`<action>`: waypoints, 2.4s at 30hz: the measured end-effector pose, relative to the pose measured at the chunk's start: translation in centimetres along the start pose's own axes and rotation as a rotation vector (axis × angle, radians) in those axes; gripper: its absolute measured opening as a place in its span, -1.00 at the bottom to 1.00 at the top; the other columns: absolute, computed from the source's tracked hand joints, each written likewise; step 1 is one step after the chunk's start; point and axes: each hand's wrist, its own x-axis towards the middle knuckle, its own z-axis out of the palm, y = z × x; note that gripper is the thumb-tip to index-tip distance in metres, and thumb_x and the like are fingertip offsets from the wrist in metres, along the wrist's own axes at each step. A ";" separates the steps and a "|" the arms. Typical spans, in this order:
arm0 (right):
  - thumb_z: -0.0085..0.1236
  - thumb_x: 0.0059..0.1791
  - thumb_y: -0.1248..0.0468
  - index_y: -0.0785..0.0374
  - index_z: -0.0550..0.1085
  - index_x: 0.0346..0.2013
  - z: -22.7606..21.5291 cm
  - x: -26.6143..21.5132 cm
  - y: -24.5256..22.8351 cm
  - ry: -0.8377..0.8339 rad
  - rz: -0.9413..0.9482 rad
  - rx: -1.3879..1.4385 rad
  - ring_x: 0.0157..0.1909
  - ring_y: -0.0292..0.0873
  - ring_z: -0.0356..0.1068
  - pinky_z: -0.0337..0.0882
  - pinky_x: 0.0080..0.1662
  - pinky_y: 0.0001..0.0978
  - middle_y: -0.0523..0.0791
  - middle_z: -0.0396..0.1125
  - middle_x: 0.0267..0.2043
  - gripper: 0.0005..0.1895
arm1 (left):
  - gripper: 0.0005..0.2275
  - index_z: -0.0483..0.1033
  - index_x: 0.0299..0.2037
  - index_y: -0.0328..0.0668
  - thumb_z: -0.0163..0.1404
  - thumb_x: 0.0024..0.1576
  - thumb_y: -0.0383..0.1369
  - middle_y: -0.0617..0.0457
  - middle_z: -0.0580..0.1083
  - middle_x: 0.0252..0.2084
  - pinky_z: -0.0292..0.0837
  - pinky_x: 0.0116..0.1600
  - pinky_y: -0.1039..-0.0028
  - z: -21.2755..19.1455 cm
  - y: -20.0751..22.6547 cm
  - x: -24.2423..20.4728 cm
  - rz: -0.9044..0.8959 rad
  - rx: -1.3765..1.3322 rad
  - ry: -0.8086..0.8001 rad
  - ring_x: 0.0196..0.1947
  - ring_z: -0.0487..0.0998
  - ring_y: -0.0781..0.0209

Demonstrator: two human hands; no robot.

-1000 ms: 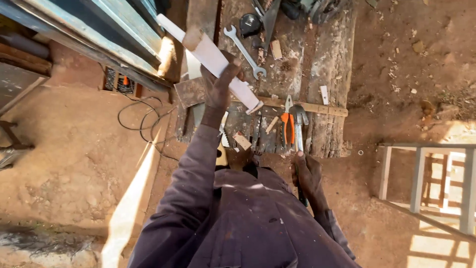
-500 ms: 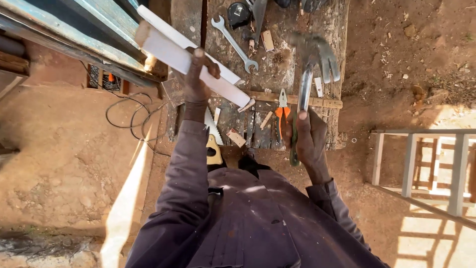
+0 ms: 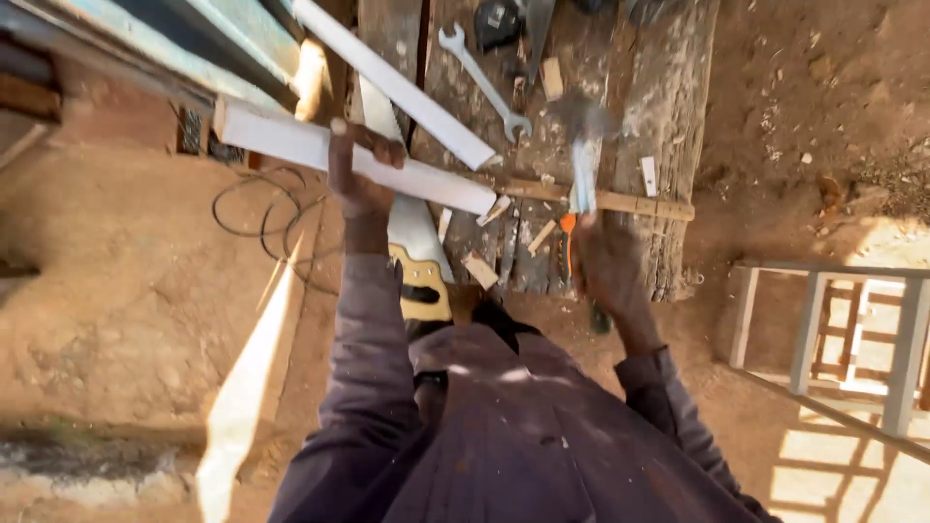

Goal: Cutting and preparing white plastic profiles using a hand saw, hammer, and pliers at a workbench.

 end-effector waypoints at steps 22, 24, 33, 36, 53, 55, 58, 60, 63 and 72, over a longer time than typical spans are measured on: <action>-0.17 0.23 -0.02 0.31 0.38 -0.56 2.0 -3.8 10.0 0.099 0.031 0.289 -0.88 -0.04 0.23 0.22 -0.80 -0.27 0.06 0.19 -0.82 -0.41 | -0.62 0.49 -0.48 0.00 -0.07 0.13 0.09 0.01 0.44 -0.64 0.62 -0.25 0.19 -1.2 4.7 -3.9 0.007 -0.209 0.219 -0.61 0.56 0.05; -0.18 0.23 -0.02 0.32 0.40 -0.51 1.7 -4.2 10.4 0.134 0.049 0.328 -0.85 -0.05 0.26 0.26 -0.78 -0.24 0.06 0.21 -0.76 -0.42 | -0.58 0.54 -0.54 -0.03 0.00 0.07 0.13 -0.02 0.42 -0.67 0.61 -0.31 0.15 -1.6 4.7 -4.1 -0.012 -0.257 0.325 -0.64 0.55 0.02; -0.15 0.24 -0.04 0.42 0.39 -0.42 -0.1 -6.1 14.2 0.207 0.164 0.364 -0.79 -0.13 0.25 0.32 -0.75 -0.26 0.01 0.19 -0.67 -0.41 | -0.46 0.32 -0.56 -0.15 0.03 -0.08 0.23 -0.14 0.43 -0.62 0.60 -0.03 -0.06 -3.6 -1.6 -7.4 -0.089 -0.424 1.073 -0.49 0.59 -0.20; -0.11 0.22 -0.05 0.43 0.40 -0.41 -0.2 -6.5 15.2 0.204 0.194 0.354 -0.79 -0.12 0.26 0.32 -0.75 -0.25 0.01 0.19 -0.67 -0.41 | -0.38 0.45 -0.41 -0.27 -0.07 -0.01 0.29 -0.27 0.54 -0.41 0.57 0.16 -0.12 -2.0 -1.6 -9.9 -0.189 -0.379 1.083 -0.24 0.65 -0.29; -0.07 0.21 -0.04 0.45 0.41 -0.42 -0.9 -6.4 17.6 0.248 0.178 0.434 -0.80 -0.08 0.29 0.32 -0.78 -0.25 0.05 0.20 -0.68 -0.41 | -0.56 0.64 -0.17 0.08 0.36 -0.08 0.13 0.04 0.58 -0.35 0.63 -0.29 0.20 2.5 -12.8 -17.8 -0.793 1.318 -0.293 -0.27 0.68 -0.02; -0.08 0.22 -0.04 0.45 0.40 -0.41 -1.2 -6.9 17.0 0.248 0.187 0.424 -0.80 -0.09 0.28 0.32 -0.77 -0.26 0.04 0.19 -0.68 -0.42 | -0.66 0.60 -0.07 0.10 0.23 0.06 0.02 0.02 0.56 -0.28 0.66 -0.25 0.19 1.5 -16.1 -19.4 -0.672 1.583 -0.498 -0.26 0.67 0.02; -0.10 0.22 -0.03 0.44 0.41 -0.40 -1.5 -7.4 16.9 0.247 0.196 0.412 -0.80 -0.10 0.28 0.32 -0.76 -0.27 0.04 0.19 -0.67 -0.42 | -0.76 0.57 0.03 -0.01 0.08 0.24 -0.18 -0.06 0.56 -0.22 0.66 -0.27 0.21 0.9 -16.2 -19.4 -0.610 1.617 -0.670 -0.28 0.67 0.01; -0.11 0.22 -0.04 0.44 0.41 -0.40 -1.6 -7.7 16.7 0.251 0.198 0.412 -0.80 -0.09 0.29 0.33 -0.76 -0.26 0.04 0.19 -0.67 -0.42 | -0.78 0.58 0.03 -0.14 0.07 0.26 -0.26 -0.13 0.58 -0.23 0.63 -0.35 0.25 1.0 -14.8 -18.7 -0.682 1.398 -0.635 -0.31 0.68 -0.05; -0.07 0.22 -0.07 0.44 0.41 -0.39 -1.8 -8.2 16.0 0.246 0.192 0.436 -0.78 -0.10 0.30 0.34 -0.76 -0.28 0.04 0.20 -0.67 -0.41 | -0.69 0.52 0.01 -0.59 0.16 0.20 -0.41 -0.30 0.60 -0.32 0.53 -0.56 0.47 1.3 -12.6 -18.0 -0.904 0.772 -0.247 -0.57 0.65 0.15; 0.09 0.15 0.11 0.36 0.40 -0.65 -2.5 -8.0 10.8 0.157 -0.009 0.341 -0.86 -0.16 0.23 0.25 -0.73 -0.40 -0.02 0.17 -0.86 -0.46 | -0.72 0.50 0.00 -0.59 0.13 0.23 -0.42 -0.36 0.60 -0.27 0.52 -0.55 0.60 2.3 -9.3 -18.1 -1.053 0.407 -0.259 -0.50 0.68 0.14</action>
